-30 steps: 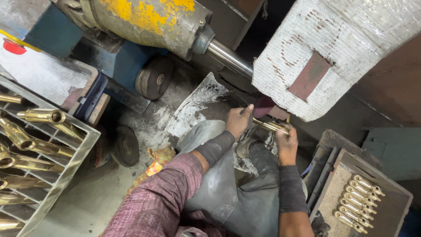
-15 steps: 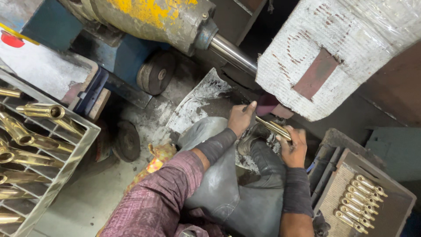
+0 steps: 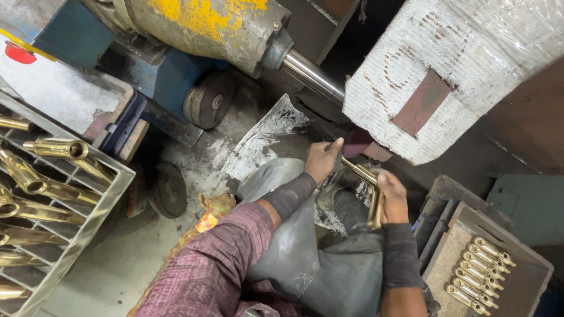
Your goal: The person repeatedly picks up brass-colored metal parts from a crate and presses them against a rotating grinding wheel to polish their surfaces. After polishing, the person places the parts back into the crate.
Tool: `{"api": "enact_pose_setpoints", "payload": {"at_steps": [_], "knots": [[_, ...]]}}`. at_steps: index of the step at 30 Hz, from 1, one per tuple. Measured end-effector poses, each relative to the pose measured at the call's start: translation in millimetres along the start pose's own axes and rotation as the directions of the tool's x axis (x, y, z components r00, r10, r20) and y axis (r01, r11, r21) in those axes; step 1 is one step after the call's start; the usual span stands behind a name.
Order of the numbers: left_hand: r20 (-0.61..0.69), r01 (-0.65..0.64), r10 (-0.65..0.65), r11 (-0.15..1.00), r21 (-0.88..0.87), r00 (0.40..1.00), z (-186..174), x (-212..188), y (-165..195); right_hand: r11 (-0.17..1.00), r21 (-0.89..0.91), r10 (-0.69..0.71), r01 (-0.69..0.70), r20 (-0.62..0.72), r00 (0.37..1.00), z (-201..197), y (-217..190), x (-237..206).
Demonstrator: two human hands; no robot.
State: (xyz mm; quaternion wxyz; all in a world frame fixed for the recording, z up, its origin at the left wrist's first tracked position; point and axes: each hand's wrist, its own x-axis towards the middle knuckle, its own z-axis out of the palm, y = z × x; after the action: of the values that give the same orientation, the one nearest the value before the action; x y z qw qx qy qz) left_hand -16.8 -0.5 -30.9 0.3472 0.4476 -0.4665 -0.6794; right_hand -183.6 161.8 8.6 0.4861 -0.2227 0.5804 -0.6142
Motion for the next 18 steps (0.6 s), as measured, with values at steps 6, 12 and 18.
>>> {"api": "enact_pose_setpoints", "payload": {"at_steps": [6,12,18], "knots": [[0.003,-0.048,0.048,0.998,0.034,0.999,0.7,-1.6,0.6,0.779,0.586,0.025,-0.224,0.327,0.945,13.3,-8.1,-5.1],[-0.006,-0.009,0.009,1.0,0.024,1.0,1.3,0.2,-2.8,0.789,0.612,-0.086,-0.058,0.202,0.976,37.6,-27.2,-36.5],[-0.007,-0.007,0.008,1.0,0.019,1.0,-0.6,-4.9,15.9,0.969,0.204,-0.154,0.141,0.049,0.987,39.6,-15.7,-28.1]]}}
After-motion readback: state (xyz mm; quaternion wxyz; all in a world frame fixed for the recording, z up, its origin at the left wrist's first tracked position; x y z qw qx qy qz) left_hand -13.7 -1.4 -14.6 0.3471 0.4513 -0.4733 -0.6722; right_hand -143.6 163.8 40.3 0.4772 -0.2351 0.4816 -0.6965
